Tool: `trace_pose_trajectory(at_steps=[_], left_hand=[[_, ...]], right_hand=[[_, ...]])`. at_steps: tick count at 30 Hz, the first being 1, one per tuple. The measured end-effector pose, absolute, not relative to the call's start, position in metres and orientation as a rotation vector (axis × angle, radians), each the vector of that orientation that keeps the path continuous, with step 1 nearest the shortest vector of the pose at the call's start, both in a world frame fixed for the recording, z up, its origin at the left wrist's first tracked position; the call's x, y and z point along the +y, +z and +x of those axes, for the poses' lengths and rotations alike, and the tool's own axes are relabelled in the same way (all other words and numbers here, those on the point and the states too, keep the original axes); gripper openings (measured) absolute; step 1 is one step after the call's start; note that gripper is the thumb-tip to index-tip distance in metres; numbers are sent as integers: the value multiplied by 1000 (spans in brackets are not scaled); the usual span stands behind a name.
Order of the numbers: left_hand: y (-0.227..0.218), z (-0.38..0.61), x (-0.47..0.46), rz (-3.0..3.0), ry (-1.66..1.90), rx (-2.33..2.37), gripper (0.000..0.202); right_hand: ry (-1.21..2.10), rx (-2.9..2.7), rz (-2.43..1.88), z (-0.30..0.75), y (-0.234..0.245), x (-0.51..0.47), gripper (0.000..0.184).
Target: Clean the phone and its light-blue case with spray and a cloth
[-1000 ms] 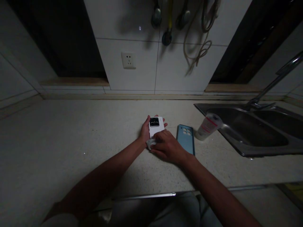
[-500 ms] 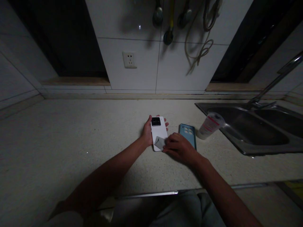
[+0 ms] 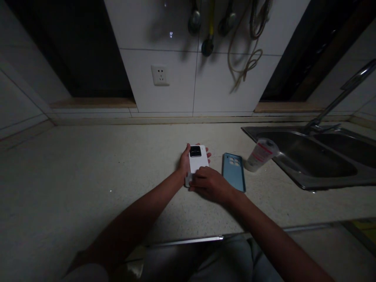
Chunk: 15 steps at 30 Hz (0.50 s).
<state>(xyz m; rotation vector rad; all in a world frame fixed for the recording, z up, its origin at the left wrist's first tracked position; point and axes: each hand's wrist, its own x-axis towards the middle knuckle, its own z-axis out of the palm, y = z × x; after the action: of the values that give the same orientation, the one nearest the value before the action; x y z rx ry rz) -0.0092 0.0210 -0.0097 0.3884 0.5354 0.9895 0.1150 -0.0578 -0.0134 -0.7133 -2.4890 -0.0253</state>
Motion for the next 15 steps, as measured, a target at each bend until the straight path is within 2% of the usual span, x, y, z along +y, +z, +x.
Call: trace_pose_trajectory(at_steps=[5, 11, 15], left_hand=[[-7, -9, 18, 348, 982, 514, 50], [-6, -9, 18, 282, 975, 515, 40], [-9, -10, 19, 315, 967, 473, 40]], right_hand=[[-80, -2414, -749, 122, -7, -33, 13], [-305, -2236, -1114, 136, -5, -12, 16], [-342, -2170, -1239, 143, -10, -16, 21]])
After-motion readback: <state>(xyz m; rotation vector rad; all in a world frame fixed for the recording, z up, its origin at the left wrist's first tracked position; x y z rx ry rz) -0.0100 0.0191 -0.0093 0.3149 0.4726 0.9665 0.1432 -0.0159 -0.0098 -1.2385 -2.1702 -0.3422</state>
